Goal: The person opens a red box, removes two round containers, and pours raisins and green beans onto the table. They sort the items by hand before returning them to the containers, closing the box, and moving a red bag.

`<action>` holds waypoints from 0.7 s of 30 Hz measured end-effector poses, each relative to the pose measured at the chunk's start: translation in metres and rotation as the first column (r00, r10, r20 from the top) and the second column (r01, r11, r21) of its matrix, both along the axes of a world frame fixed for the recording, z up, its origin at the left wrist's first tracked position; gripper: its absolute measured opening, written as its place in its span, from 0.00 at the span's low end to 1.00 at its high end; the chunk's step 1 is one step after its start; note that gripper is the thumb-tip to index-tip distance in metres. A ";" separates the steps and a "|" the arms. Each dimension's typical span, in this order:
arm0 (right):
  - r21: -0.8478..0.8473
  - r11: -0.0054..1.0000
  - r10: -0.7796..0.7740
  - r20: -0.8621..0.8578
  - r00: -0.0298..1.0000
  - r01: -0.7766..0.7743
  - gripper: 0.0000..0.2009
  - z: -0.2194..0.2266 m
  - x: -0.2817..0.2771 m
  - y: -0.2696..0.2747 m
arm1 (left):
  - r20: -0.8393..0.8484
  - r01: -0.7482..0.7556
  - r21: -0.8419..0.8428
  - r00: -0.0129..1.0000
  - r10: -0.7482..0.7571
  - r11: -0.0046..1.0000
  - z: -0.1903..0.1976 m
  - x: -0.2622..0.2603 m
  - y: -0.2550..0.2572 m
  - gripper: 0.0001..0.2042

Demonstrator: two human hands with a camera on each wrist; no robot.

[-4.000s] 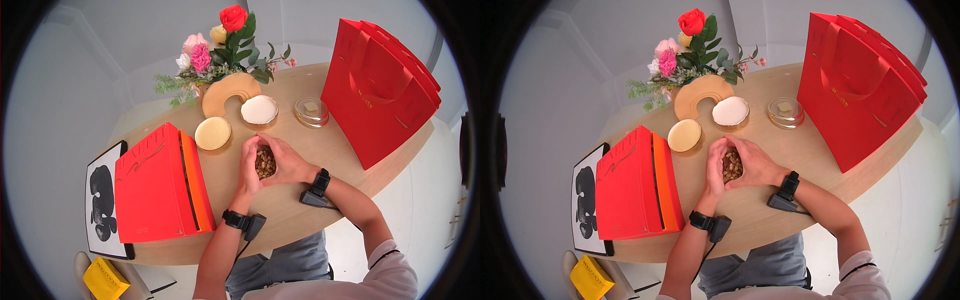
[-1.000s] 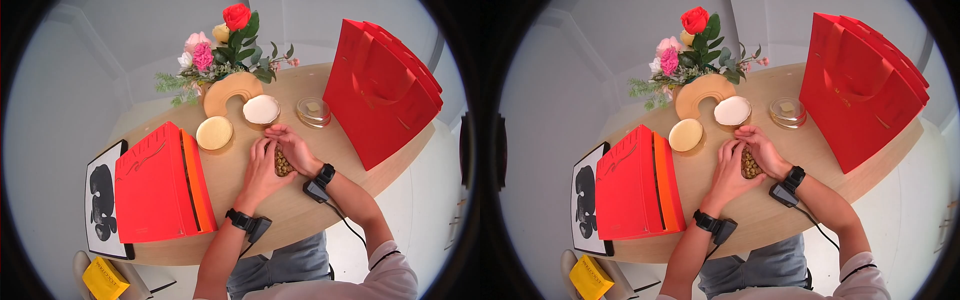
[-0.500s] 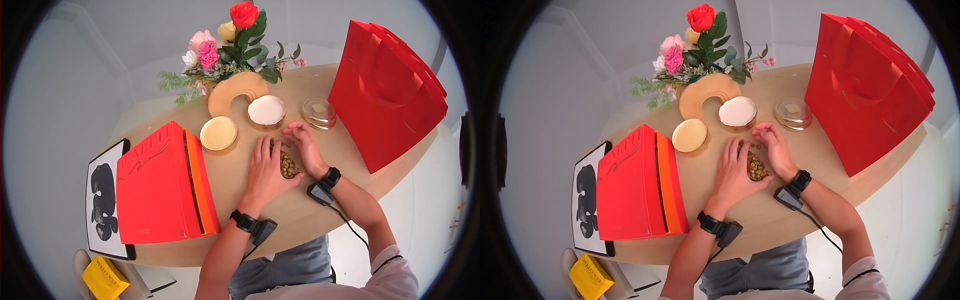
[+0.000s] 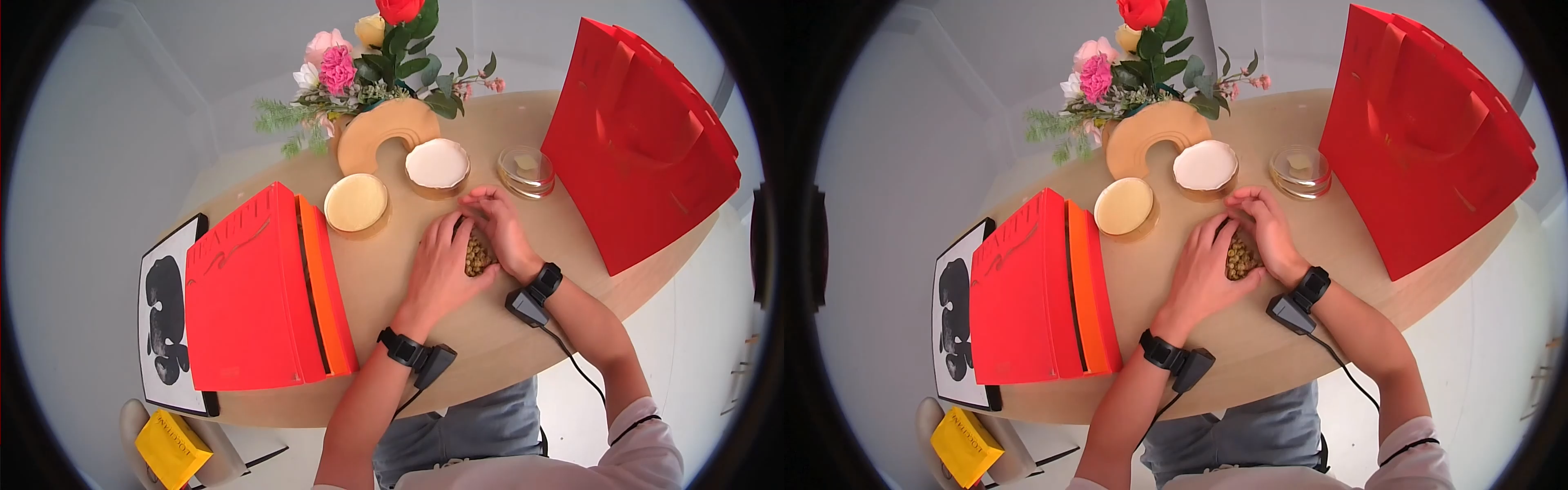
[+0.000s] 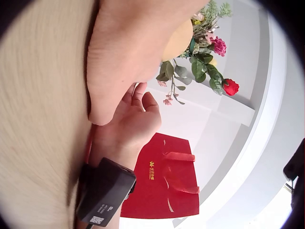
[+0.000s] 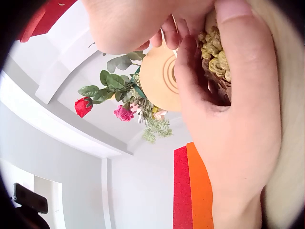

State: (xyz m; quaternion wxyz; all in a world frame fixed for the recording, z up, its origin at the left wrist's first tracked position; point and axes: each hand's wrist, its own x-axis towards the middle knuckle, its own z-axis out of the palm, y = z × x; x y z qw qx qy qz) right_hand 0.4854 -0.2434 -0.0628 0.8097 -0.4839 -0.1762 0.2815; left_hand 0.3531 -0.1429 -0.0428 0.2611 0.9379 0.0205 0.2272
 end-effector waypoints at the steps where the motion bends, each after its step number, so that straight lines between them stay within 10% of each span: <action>1: -0.001 1.000 0.002 -0.006 1.000 -0.002 0.13 0.000 0.000 0.000 | -0.001 0.021 -0.016 1.000 -0.021 1.000 0.000 0.000 0.001 0.39; 12: -0.280 0.952 0.059 0.567 0.822 0.125 0.12 0.011 0.004 -0.014 | 0.057 -0.073 0.104 0.996 0.067 0.992 0.006 -0.010 -0.002 0.42; 21: -0.295 0.954 0.202 0.491 0.848 -0.056 0.15 0.013 -0.021 -0.006 | 0.016 -0.064 0.044 0.998 0.063 0.997 -0.003 -0.002 -0.001 0.46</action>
